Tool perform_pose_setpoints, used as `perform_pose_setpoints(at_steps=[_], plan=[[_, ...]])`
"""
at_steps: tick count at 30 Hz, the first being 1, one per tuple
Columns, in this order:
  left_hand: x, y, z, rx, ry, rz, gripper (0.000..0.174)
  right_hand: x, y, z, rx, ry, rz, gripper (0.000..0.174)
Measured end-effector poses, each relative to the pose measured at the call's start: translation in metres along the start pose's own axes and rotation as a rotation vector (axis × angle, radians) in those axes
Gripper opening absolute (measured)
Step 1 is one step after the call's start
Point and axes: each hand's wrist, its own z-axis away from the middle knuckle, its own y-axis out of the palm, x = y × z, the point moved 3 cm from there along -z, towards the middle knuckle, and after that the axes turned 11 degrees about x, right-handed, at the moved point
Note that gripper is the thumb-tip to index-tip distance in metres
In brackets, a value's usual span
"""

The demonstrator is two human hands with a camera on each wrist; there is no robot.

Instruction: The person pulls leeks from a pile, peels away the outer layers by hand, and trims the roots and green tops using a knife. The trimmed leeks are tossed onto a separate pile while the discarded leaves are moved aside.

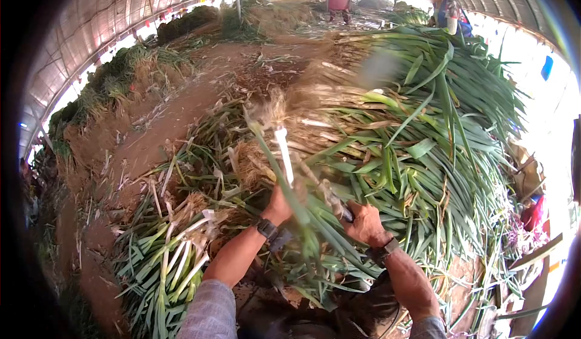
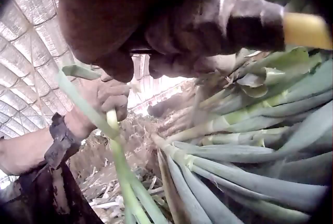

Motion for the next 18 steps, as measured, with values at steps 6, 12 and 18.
perform_pose_setpoints(at_steps=[6,12,18], plan=[[-0.008,0.008,0.009,0.080,-0.041,-0.072,0.063,0.013,0.002,-0.010,-0.002,0.022,-0.013,0.027],[-0.012,0.000,0.014,-0.027,-0.090,-0.043,0.065,0.022,0.000,-0.016,-0.007,-0.041,-0.014,0.026],[-0.025,-0.003,0.018,-0.055,-0.125,-0.141,0.065,0.012,0.009,-0.019,0.129,0.059,-0.021,0.032]])
